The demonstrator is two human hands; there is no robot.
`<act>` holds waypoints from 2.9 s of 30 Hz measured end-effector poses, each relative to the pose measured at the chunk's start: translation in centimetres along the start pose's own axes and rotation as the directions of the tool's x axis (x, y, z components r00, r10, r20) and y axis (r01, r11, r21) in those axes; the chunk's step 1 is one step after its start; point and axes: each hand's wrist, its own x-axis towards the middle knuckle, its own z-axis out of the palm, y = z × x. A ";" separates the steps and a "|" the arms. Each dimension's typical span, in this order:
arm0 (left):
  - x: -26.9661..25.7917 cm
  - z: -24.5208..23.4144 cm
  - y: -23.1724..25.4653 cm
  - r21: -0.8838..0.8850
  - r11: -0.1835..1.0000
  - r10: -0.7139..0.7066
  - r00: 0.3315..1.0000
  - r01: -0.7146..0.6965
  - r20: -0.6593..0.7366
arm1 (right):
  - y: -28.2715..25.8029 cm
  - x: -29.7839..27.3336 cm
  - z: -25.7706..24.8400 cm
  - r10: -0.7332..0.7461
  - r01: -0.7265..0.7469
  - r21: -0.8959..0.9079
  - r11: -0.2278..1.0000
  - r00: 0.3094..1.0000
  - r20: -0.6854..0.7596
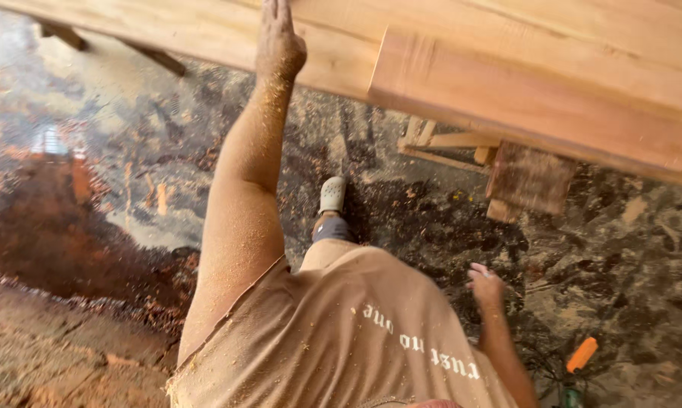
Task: The person uses a square and a marker to draw guide lines on several wooden planks, aligning the tool against the edges and sliding it to mark different positions.
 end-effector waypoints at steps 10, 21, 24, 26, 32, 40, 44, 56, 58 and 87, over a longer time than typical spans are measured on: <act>6.6 1.2 -5.5 0.157 0.987 -0.053 0.839 -0.039 0.542 | -25.3 3.6 12.2 -0.204 0.240 -0.067 0.968 0.918 0.339; -13.4 -7.7 11.7 -0.112 0.959 -0.168 0.838 0.262 0.519 | -36.9 4.5 24.2 -0.350 -0.150 0.596 0.789 0.688 0.636; -18.2 -9.1 13.7 -0.203 0.862 -0.290 0.781 0.464 0.552 | -35.7 3.4 23.2 -0.423 -0.189 0.651 0.735 0.622 0.659; -21.0 -9.4 13.5 -0.275 0.706 -0.392 0.683 0.653 0.616 | -34.8 3.2 19.4 -0.371 -0.153 0.594 0.789 0.653 0.660; -21.5 -6.6 10.6 -0.555 0.611 -0.665 0.746 0.565 0.026 | -28.7 4.0 6.1 -0.417 0.011 0.612 0.791 0.742 0.526; -15.3 5.0 13.3 -0.686 0.146 -0.664 0.585 0.713 0.466 | -23.1 6.0 -0.2 -0.288 -0.034 0.681 0.731 0.889 0.354; -14.1 8.8 13.2 -0.704 0.139 -0.673 0.588 0.697 0.449 | -22.5 7.4 -1.3 -0.242 -0.076 0.711 0.699 0.911 0.335; -16.0 10.9 12.2 -0.795 -0.023 -0.612 0.621 0.606 0.491 | -22.4 11.8 -2.2 -0.267 -0.008 0.654 0.756 0.909 0.319; -16.0 11.1 12.0 -0.802 -0.015 -0.596 0.639 0.597 0.487 | -22.5 12.1 -2.3 -0.235 -0.003 0.622 0.783 0.924 0.301; -15.5 10.9 12.1 -0.802 -0.003 -0.572 0.656 0.598 0.492 | -23.8 12.0 -2.3 -0.127 -0.044 0.569 0.821 0.958 0.258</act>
